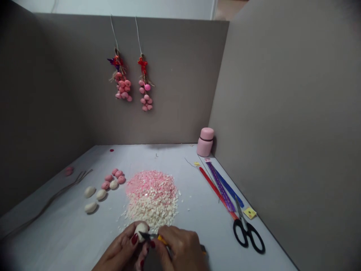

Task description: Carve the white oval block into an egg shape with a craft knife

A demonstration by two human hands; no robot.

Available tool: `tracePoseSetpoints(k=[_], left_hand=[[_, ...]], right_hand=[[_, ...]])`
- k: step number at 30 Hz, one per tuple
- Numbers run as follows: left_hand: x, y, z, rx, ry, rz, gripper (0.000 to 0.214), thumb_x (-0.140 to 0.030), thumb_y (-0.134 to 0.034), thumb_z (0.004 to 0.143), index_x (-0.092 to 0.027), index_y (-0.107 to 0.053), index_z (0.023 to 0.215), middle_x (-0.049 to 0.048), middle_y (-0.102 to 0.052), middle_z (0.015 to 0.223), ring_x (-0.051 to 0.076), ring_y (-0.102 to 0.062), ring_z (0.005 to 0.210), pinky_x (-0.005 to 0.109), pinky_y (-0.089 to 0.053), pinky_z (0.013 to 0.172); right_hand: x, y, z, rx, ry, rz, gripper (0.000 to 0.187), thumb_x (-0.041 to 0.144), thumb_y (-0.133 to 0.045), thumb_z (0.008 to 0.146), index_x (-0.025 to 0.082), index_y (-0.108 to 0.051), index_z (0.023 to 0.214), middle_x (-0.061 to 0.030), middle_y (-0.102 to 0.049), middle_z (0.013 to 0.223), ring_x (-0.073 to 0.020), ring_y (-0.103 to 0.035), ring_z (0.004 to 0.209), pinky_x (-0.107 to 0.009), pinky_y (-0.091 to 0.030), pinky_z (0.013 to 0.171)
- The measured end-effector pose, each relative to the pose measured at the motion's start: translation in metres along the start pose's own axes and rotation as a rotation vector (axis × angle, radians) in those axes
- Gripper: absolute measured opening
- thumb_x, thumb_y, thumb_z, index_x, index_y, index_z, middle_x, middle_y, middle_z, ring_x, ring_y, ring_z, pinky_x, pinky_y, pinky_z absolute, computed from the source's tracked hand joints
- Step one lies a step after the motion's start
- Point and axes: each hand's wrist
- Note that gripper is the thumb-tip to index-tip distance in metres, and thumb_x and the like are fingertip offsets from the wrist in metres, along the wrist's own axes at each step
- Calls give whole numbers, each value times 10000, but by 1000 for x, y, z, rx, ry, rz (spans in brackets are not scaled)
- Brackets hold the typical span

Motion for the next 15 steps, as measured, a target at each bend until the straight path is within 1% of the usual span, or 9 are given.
tracePoseSetpoints(k=[3,8,10,13,15], left_hand=[[-1,-1,0,8,4,11,259,-409,-684,788,-151,-660,788,-16,-589,635,56,-494,529,179,-364,514],[2,3,2,5,17,6,255,-415,-666,801,-165,-633,762,-28,-571,610,48,-472,486,175,-340,488],[1,3,1,22,16,44,280,-439,-658,798,-166,-623,745,-32,-559,599,45,-454,471,179,-322,478],[-3,1,-1,40,37,115,308,-466,-673,775,-161,-630,780,-23,-586,617,39,-455,470,177,-302,477],[-5,2,-1,21,59,89,319,-471,-692,755,-165,-637,825,-19,-618,646,34,-472,470,171,-315,472]], right_hand=[[0,1,1,-5,-27,-13,298,284,-379,958,214,-511,700,21,-556,592,-116,-536,512,-214,-354,508],[0,0,2,-15,-75,-25,299,295,-378,951,218,-507,692,23,-553,585,-120,-548,508,-218,-346,501],[-2,0,3,-18,-98,-46,307,304,-374,951,220,-508,687,24,-556,579,-124,-548,501,-226,-333,496],[-5,2,4,-27,-187,-114,325,319,-374,957,224,-500,672,32,-543,537,-131,-525,460,-245,-298,478],[-7,3,5,-43,-224,-122,336,328,-370,968,225,-491,672,35,-533,527,-131,-516,450,-245,-297,477]])
Point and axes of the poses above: each hand's wrist, its own z-axis towards the middle knuckle, its own y-axis out of the back of the hand, x = y × z
